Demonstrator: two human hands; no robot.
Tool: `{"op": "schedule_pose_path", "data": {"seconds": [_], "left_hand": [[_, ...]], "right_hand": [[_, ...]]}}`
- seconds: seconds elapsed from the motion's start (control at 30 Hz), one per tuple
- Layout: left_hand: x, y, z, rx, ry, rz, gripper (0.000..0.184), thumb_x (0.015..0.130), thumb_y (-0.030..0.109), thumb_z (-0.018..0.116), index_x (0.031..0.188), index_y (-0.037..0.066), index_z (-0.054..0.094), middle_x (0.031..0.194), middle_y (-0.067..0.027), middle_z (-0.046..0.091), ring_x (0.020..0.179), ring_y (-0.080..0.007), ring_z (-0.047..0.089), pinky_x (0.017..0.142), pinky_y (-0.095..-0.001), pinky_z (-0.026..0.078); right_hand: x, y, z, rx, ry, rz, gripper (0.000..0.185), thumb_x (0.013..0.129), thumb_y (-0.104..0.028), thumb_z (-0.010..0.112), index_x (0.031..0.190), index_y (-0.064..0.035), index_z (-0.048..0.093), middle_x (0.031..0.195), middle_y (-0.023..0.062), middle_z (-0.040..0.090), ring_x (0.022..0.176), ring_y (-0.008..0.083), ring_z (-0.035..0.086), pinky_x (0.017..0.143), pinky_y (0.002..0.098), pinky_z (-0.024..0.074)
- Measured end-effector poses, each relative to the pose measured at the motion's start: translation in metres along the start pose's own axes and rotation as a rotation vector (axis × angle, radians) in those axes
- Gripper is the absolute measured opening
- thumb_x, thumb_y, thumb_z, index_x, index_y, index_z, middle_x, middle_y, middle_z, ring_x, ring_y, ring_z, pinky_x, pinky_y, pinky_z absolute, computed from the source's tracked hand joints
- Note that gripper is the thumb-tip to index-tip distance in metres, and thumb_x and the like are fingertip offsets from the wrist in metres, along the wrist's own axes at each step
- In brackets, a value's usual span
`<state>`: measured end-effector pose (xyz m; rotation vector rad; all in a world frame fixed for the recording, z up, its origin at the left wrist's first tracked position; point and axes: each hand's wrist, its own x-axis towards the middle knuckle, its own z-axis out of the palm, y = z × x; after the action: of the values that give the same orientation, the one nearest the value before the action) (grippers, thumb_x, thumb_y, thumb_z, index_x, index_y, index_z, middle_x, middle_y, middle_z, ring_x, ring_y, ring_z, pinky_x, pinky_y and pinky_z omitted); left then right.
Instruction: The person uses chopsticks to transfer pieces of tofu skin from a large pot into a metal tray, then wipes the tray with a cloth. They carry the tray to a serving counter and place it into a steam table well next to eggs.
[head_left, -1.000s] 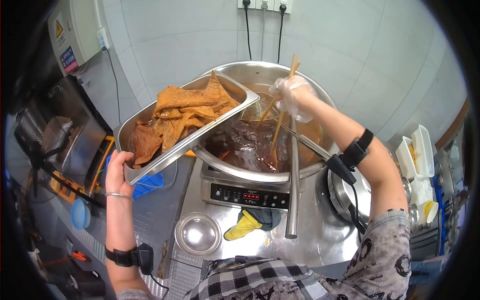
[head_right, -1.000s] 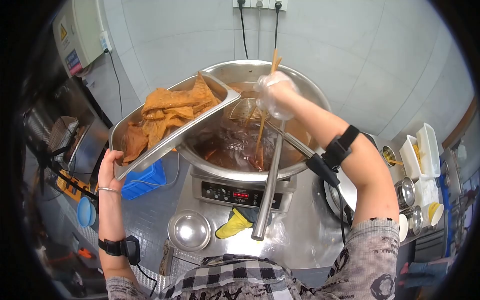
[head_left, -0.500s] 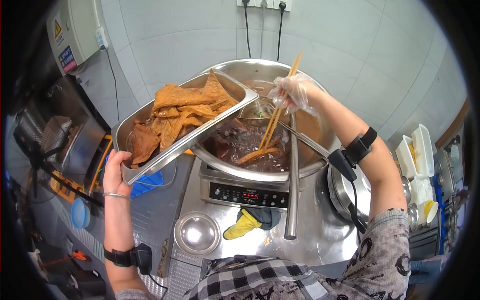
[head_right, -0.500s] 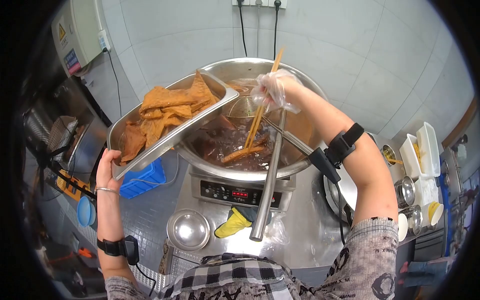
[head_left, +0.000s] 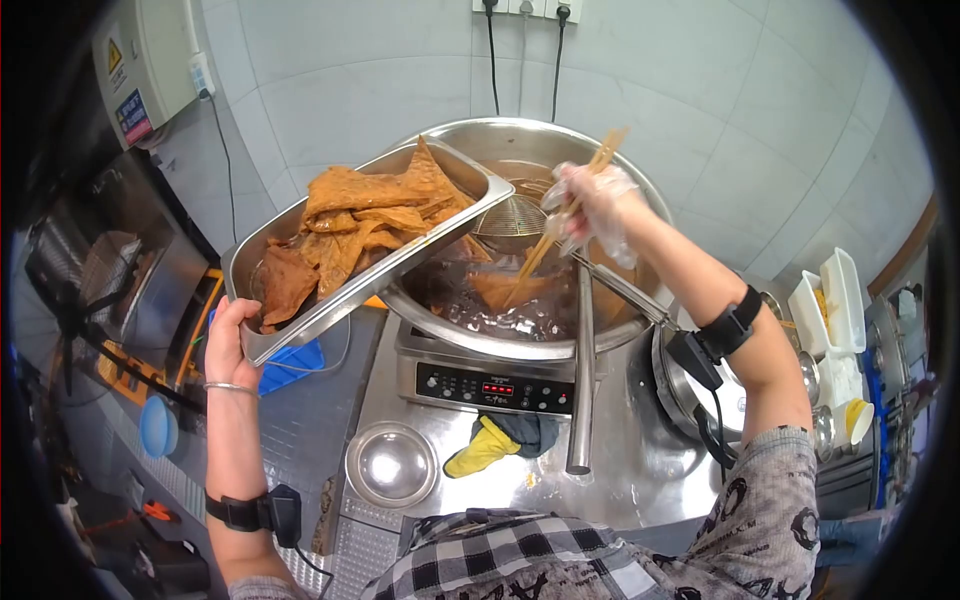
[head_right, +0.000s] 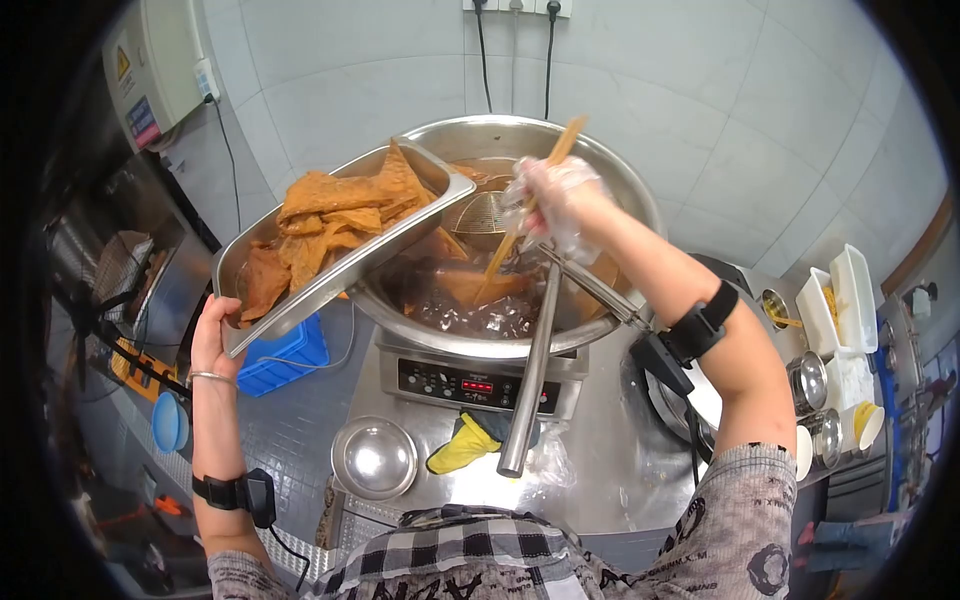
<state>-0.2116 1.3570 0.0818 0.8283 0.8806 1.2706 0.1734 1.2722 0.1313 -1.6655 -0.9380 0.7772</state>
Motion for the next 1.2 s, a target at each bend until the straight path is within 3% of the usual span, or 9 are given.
{"op": "schedule_pose_path", "data": {"seconds": [0.17, 0.23, 0.47, 0.57, 0.67, 0.77, 0.87, 1.0, 1.2], "left_hand": [[-0.006, 0.002, 0.012, -0.062, 0.028, 0.002, 0.015, 0.068, -0.004, 0.046, 0.080, 0.005, 0.047, 0.075, -0.0025, 0.049, 0.064, -0.0117, 0.048, 0.057, -0.0230, 0.042], [-0.007, 0.003, 0.011, -0.080, 0.045, 0.007, 0.015, 0.068, -0.004, 0.046, 0.080, 0.005, 0.047, 0.075, -0.0027, 0.049, 0.065, -0.0116, 0.048, 0.058, -0.0233, 0.042], [0.007, 0.001, -0.006, -0.072, -0.054, 0.002, 0.018, 0.068, -0.005, 0.047, 0.085, 0.002, 0.048, 0.080, -0.0053, 0.051, 0.074, -0.0157, 0.052, 0.069, -0.0273, 0.045], [0.006, 0.002, -0.005, -0.097, -0.071, 0.005, 0.020, 0.068, -0.005, 0.047, 0.087, 0.001, 0.048, 0.084, -0.0072, 0.053, 0.078, -0.0172, 0.053, 0.073, -0.0278, 0.045], [0.005, 0.003, -0.003, -0.091, -0.088, -0.006, 0.020, 0.068, -0.006, 0.047, 0.088, 0.000, 0.048, 0.084, -0.0076, 0.053, 0.078, -0.0176, 0.053, 0.073, -0.0282, 0.045], [0.005, 0.004, -0.004, -0.076, -0.081, -0.010, 0.019, 0.068, -0.006, 0.047, 0.086, 0.001, 0.048, 0.084, -0.0077, 0.053, 0.077, -0.0176, 0.053, 0.072, -0.0280, 0.045], [0.011, 0.001, -0.009, -0.082, -0.076, 0.002, 0.018, 0.068, -0.006, 0.048, 0.084, 0.001, 0.048, 0.083, -0.0076, 0.054, 0.076, -0.0172, 0.054, 0.071, -0.0273, 0.045], [0.009, 0.002, -0.007, -0.082, -0.074, 0.003, 0.015, 0.068, -0.006, 0.049, 0.080, 0.003, 0.048, 0.079, -0.0062, 0.054, 0.073, -0.0155, 0.054, 0.069, -0.0261, 0.045], [0.007, 0.002, -0.003, -0.087, -0.057, -0.001, 0.015, 0.068, -0.006, 0.050, 0.079, 0.003, 0.048, 0.077, -0.0054, 0.053, 0.071, -0.0148, 0.053, 0.068, -0.0260, 0.045]], "right_hand": [[0.005, -0.012, -0.050, 0.110, 0.116, -0.113, 0.029, 0.080, -0.028, 0.050, 0.068, -0.0015, 0.048, 0.057, 0.0096, 0.051, 0.041, 0.0149, 0.050, 0.038, 0.0261, 0.0448], [0.007, -0.020, -0.069, 0.140, 0.181, -0.146, 0.025, 0.078, -0.029, 0.052, 0.069, -0.0061, 0.047, 0.057, 0.0060, 0.048, 0.042, 0.0133, 0.049, 0.037, 0.0254, 0.0433], [0.007, -0.066, -0.117, 0.227, 0.115, -0.375, 0.019, 0.082, -0.023, 0.046, 0.070, -0.0078, 0.046, 0.054, 0.0041, 0.046, 0.044, 0.0127, 0.049, 0.037, 0.0225, 0.0419], [0.004, -0.100, -0.125, 0.206, 0.124, -0.445, 0.024, 0.081, -0.025, 0.049, 0.073, -0.0031, 0.047, 0.060, 0.0070, 0.049, 0.046, 0.0135, 0.053, 0.043, 0.0260, 0.0500], [-0.004, -0.131, -0.110, 0.203, 0.266, -0.579, 0.023, 0.082, -0.024, 0.047, 0.078, -0.0015, 0.047, 0.066, 0.0093, 0.050, 0.051, 0.0155, 0.055, 0.054, 0.0291, 0.0528], [-0.003, -0.142, -0.073, 0.333, 0.281, -0.704, 0.022, 0.083, -0.023, 0.045, 0.075, -0.0033, 0.049, 0.063, 0.0058, 0.051, 0.049, 0.0115, 0.054, 0.047, 0.0229, 0.0507], [0.003, -0.145, -0.028, 0.298, 0.265, -0.796, 0.025, 0.083, -0.026, 0.047, 0.074, -0.0027, 0.049, 0.059, 0.0061, 0.051, 0.047, 0.0117, 0.053, 0.048, 0.0237, 0.0487], [-0.021, -0.127, 0.054, -0.010, 0.058, -1.070, 0.029, 0.085, -0.027, 0.044, 0.070, -0.0039, 0.050, 0.051, 0.0028, 0.048, 0.046, 0.0088, 0.050, 0.043, 0.0220, 0.0423], [-0.053, -0.124, 0.108, -0.173, -0.043, -1.070, 0.027, 0.082, -0.027, 0.050, 0.075, -0.0014, 0.054, 0.059, 0.0023, 0.052, 0.045, 0.0074, 0.049, 0.043, 0.0203, 0.0437]]}}
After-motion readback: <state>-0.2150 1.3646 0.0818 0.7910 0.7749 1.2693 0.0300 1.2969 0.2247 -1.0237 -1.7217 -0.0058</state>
